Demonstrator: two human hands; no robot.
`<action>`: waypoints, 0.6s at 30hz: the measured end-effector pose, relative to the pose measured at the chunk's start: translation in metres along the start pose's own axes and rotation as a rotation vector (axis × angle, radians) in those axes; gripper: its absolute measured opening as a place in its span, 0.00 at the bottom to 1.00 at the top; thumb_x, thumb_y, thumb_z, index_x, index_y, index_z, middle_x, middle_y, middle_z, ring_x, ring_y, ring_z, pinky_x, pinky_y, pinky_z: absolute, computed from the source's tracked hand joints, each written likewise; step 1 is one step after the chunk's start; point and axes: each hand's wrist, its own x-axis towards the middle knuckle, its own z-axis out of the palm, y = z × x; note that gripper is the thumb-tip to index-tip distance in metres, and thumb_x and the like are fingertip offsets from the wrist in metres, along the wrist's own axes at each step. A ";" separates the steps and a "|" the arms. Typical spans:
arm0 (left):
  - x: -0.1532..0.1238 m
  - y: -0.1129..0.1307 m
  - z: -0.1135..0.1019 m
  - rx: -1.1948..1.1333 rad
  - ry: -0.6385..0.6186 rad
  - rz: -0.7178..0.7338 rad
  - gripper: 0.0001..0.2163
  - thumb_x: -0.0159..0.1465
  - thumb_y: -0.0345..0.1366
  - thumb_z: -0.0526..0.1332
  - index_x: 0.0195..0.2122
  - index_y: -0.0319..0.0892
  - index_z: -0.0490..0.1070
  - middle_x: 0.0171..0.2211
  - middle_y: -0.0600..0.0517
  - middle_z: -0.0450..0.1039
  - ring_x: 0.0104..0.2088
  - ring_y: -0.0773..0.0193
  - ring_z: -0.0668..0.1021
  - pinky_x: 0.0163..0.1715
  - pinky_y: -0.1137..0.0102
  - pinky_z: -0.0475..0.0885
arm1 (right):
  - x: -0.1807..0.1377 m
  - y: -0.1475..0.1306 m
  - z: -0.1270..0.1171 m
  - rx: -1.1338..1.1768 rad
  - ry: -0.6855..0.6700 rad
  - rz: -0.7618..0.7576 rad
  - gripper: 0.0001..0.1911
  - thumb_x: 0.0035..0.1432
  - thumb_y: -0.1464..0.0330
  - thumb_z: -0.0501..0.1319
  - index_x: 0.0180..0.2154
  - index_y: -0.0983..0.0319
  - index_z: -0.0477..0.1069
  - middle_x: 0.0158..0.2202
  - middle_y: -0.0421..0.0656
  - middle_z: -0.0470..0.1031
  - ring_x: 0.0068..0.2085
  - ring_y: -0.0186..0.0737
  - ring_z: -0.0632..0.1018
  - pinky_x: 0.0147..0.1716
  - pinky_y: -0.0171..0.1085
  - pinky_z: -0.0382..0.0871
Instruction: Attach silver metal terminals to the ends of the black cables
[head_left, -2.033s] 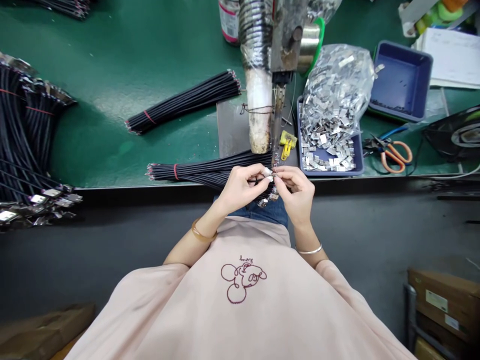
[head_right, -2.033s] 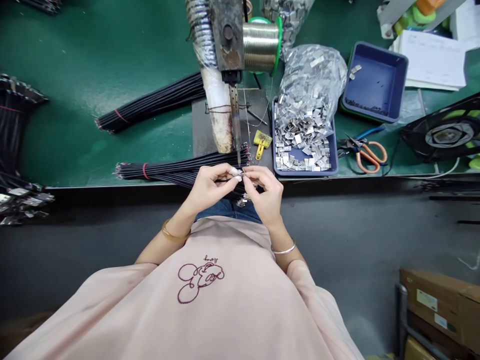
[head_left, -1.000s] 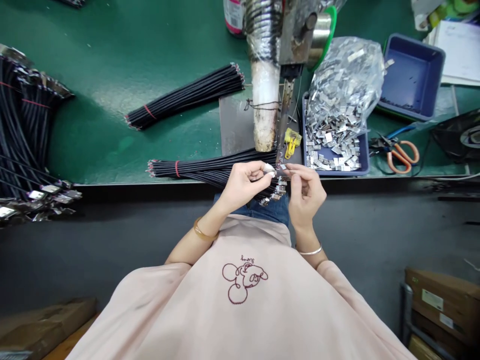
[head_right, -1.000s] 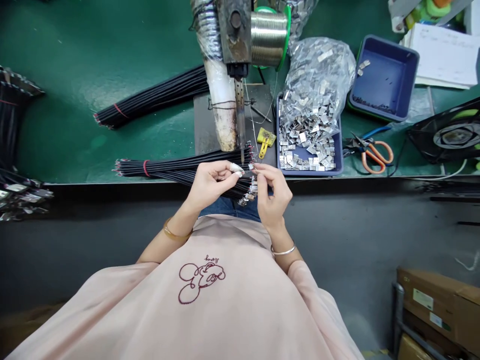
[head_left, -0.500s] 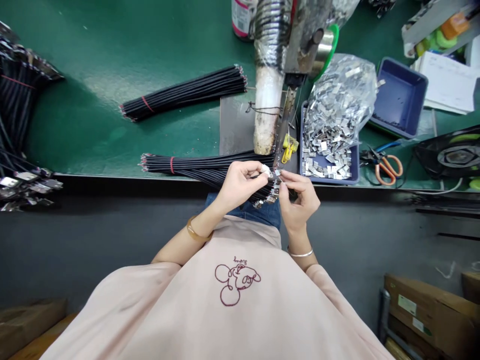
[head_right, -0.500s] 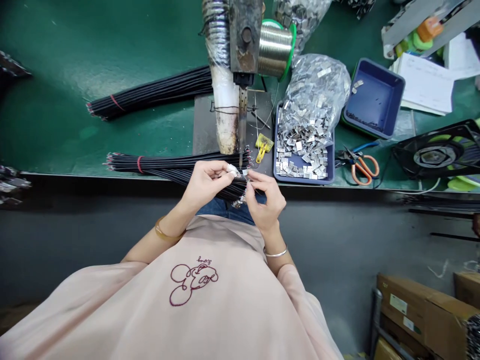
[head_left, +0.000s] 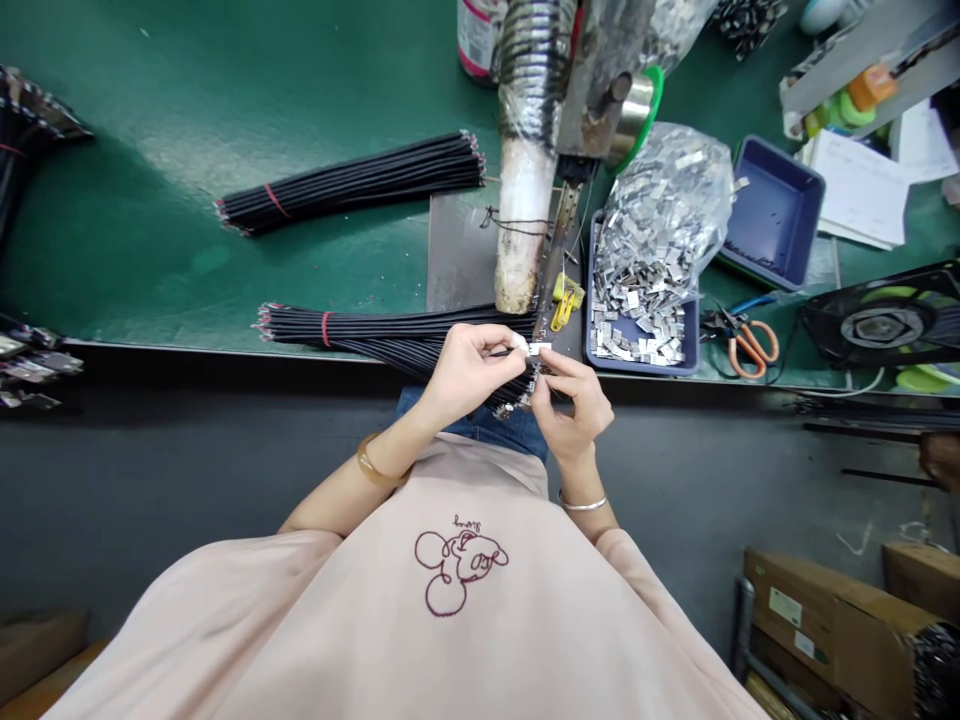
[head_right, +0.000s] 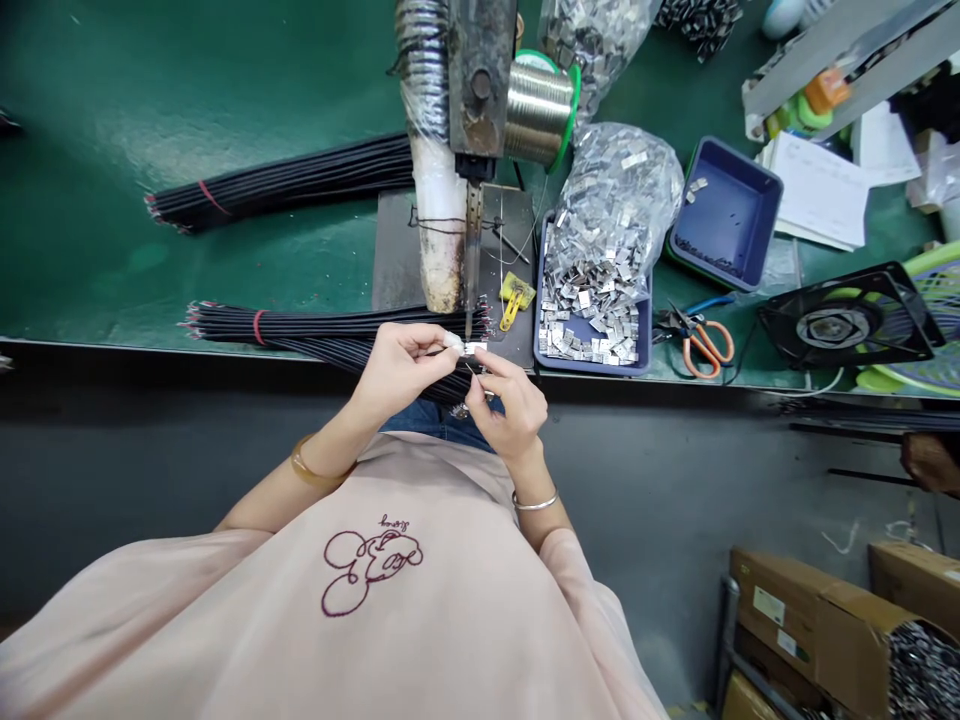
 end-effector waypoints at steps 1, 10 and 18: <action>-0.001 0.000 0.001 0.001 -0.001 -0.001 0.06 0.54 0.31 0.62 0.23 0.36 0.74 0.18 0.57 0.59 0.20 0.76 0.56 0.19 0.77 0.52 | 0.000 0.000 0.001 0.028 0.002 0.028 0.10 0.61 0.75 0.63 0.41 0.54 0.70 0.48 0.43 0.83 0.45 0.42 0.85 0.42 0.42 0.84; -0.003 -0.001 0.007 0.117 0.088 0.038 0.05 0.56 0.31 0.61 0.25 0.37 0.73 0.19 0.59 0.54 0.21 0.75 0.54 0.20 0.77 0.50 | 0.010 -0.004 0.001 0.006 -0.018 0.170 0.06 0.64 0.74 0.62 0.39 0.57 0.73 0.48 0.44 0.83 0.47 0.41 0.85 0.41 0.40 0.82; 0.000 0.003 0.009 0.136 0.127 0.079 0.05 0.58 0.32 0.61 0.27 0.36 0.72 0.19 0.59 0.54 0.21 0.75 0.54 0.20 0.77 0.50 | 0.020 -0.004 0.003 -0.020 -0.005 0.109 0.06 0.62 0.75 0.63 0.38 0.59 0.74 0.48 0.44 0.83 0.50 0.42 0.84 0.47 0.42 0.81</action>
